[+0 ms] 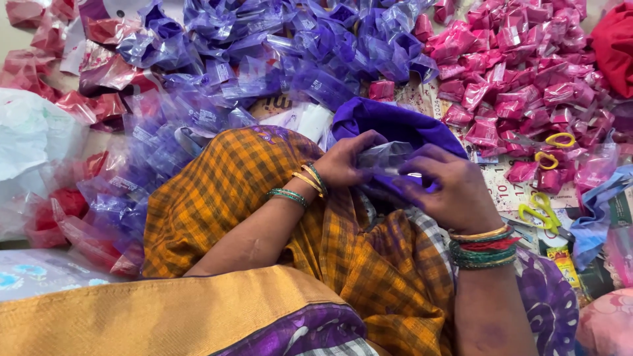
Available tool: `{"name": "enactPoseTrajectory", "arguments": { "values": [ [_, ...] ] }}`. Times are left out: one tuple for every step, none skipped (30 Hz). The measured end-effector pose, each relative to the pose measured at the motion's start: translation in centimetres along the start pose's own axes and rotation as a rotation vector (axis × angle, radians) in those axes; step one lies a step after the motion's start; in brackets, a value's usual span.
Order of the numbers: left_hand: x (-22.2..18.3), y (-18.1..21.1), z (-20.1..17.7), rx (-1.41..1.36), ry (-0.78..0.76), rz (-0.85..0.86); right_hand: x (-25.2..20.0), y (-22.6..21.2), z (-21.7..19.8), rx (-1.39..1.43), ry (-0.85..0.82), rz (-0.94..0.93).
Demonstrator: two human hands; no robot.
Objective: The person sorts small purple packets and uses a small scoop to fill or process them before placing them into a larger bag.
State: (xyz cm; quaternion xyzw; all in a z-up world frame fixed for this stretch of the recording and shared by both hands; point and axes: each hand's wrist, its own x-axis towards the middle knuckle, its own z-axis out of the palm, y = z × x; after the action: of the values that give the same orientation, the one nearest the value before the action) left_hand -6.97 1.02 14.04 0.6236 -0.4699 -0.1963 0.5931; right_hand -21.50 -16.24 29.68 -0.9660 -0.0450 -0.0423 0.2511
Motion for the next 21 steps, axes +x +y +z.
{"name": "enactPoseTrajectory", "arguments": {
  "values": [
    [0.1,-0.3,0.0,-0.001,-0.006,0.004,-0.3,1.5,0.2,-0.003,0.005,0.005],
    [0.1,-0.5,-0.1,-0.001,0.003,-0.002,-0.6,2.9,0.3,0.143,0.081,0.029],
    [0.3,-0.8,0.1,-0.005,0.009,-0.008,-1.1,4.4,0.4,0.286,0.159,0.055],
    [0.2,-0.8,0.0,-0.009,0.000,-0.002,-0.9,5.8,0.5,0.281,0.167,0.063],
    [0.2,-0.8,0.1,-0.034,0.011,-0.017,-0.7,7.4,0.5,0.169,0.251,0.200],
    [0.3,-0.9,0.1,-0.059,0.023,-0.033,-0.6,8.9,0.4,0.056,0.334,0.337],
    [0.4,-1.0,0.1,-0.065,0.012,-0.025,-0.5,9.9,0.8,0.048,0.342,0.346],
    [0.4,-1.2,0.1,-0.069,0.023,-0.041,-0.5,11.0,1.2,-0.081,0.150,0.464],
    [0.4,-1.3,0.0,-0.071,0.033,-0.059,-0.4,12.0,1.7,-0.206,-0.045,0.580],
    [0.5,-2.0,0.1,-0.075,0.024,-0.053,-0.2,12.2,2.5,-0.208,-0.039,0.589],
    [0.4,-2.7,0.2,-0.148,0.051,-0.080,0.0,12.3,3.3,-0.238,-0.097,0.641],
    [0.4,-3.3,0.2,-0.222,0.078,-0.108,0.3,12.3,4.1,-0.267,-0.155,0.693],
    [0.4,-4.4,0.1,-0.221,0.073,-0.102,0.6,12.4,4.8,-0.268,-0.148,0.696],
    [0.3,-5.5,0.0,-0.300,0.129,-0.135,1.0,12.5,5.5,-0.352,-0.215,0.723],
    [0.2,-6.5,-0.1,-0.379,0.188,-0.169,1.4,12.4,6.2,-0.435,-0.282,0.747],
    [0.2,-7.0,-0.3,-0.377,0.186,-0.165,1.3,13.1,7.0,-0.436,-0.277,0.747],
    [0.2,-7.4,-0.6,-0.419,0.242,-0.183,1.3,13.7,7.8,-0.491,-0.255,0.726],
    [0.1,-7.9,-0.8,-0.461,0.298,-0.200,1.2,14.3,8.6,-0.545,-0.233,0.704],
    [0.2,-7.4,-1.1,-0.460,0.300,-0.195,1.1,14.6,8.8,-0.548,-0.228,0.700],
    [0.3,-6.9,-1.4,-0.541,0.331,-0.185,0.9,15.0,9.0,-0.553,-0.254,0.707],
    [0.3,-6.5,-1.5,-0.624,0.362,-0.177,0.6,15.3,9.3,-0.557,-0.282,0.714]
  ]
}}
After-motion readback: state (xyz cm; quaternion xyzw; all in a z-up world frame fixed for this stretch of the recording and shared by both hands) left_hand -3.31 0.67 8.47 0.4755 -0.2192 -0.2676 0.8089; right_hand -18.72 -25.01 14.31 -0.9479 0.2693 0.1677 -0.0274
